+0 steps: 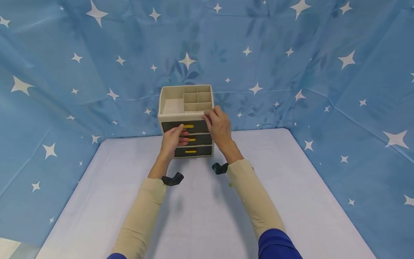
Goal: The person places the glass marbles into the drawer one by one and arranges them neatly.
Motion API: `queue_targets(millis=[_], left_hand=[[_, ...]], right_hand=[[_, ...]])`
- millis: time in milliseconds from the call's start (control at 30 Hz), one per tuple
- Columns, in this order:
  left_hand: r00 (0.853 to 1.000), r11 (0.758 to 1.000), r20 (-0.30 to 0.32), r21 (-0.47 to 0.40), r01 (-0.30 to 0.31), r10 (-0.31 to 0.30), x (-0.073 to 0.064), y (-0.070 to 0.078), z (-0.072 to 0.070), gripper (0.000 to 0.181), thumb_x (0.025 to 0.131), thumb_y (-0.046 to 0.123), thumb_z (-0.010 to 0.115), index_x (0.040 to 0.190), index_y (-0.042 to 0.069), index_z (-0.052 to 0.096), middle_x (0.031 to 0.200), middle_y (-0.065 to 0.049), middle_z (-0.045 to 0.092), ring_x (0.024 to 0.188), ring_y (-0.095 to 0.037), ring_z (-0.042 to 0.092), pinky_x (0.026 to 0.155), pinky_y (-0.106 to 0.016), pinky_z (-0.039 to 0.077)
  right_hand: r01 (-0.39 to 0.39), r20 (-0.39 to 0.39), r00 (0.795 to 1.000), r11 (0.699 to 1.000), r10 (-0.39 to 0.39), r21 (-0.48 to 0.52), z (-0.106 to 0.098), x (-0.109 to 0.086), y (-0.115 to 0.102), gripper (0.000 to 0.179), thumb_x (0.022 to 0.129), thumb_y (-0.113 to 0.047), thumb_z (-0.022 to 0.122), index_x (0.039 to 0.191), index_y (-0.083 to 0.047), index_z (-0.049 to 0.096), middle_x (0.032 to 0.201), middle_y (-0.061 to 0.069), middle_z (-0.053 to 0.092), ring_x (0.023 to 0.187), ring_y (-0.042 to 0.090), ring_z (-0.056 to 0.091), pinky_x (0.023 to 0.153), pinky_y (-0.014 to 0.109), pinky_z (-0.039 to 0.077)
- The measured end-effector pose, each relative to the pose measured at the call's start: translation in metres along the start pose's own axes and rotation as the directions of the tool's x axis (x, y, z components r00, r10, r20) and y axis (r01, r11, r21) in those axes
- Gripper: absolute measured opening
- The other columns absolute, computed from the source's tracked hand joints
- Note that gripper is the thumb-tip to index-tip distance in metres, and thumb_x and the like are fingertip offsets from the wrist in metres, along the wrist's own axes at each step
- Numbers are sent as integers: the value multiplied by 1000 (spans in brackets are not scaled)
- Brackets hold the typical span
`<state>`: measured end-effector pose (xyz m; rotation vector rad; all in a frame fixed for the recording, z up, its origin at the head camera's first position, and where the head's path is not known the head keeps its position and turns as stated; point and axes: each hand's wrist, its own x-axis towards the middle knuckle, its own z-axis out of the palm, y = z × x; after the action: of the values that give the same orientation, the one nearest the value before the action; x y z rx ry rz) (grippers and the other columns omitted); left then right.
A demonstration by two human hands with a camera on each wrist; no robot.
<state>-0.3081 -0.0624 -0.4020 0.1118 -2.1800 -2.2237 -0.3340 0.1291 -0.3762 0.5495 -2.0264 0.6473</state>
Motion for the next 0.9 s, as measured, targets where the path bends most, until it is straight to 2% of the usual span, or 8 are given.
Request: queue_targets(millis=[167, 367, 600, 900], left_hand=[[999, 999, 14, -29, 38, -38, 2, 1, 1, 53, 101, 45, 55, 123, -2, 66, 111, -16, 72, 72, -12, 71, 76, -33, 61], [998, 997, 10, -56, 60, -60, 2, 2, 3, 55, 101, 47, 55, 123, -2, 67, 109, -13, 73, 71, -10, 71, 74, -32, 61], [999, 996, -3, -83, 42, -43, 2, 2, 4, 56, 100, 47, 57, 120, -4, 68, 97, -7, 74, 70, -11, 70, 72, -30, 61], [999, 993, -23, -112, 32, -35, 0, 1, 4, 52, 99, 45, 60, 115, -3, 71, 85, 1, 72, 70, -12, 69, 70, -30, 60]], right_hand=[[-12, 16, 1000, 1000, 12, 0, 1, 0, 1, 24, 95, -23, 69, 102, -1, 73, 87, 12, 56, 69, 24, 56, 62, 37, 49], [-17, -3, 1000, 1000, 17, 20, 3, -1, 3, 22, 96, -22, 69, 101, -1, 74, 86, 13, 56, 67, 25, 56, 61, 38, 49], [-5, -30, 1000, 999, 6, 33, 3, 0, 3, 23, 94, -20, 71, 99, 2, 74, 84, 14, 55, 66, 25, 55, 60, 37, 47], [-23, -21, 999, 999, 24, 47, 5, -1, 3, 22, 95, -20, 70, 100, 1, 74, 85, 13, 54, 67, 24, 56, 60, 36, 48]])
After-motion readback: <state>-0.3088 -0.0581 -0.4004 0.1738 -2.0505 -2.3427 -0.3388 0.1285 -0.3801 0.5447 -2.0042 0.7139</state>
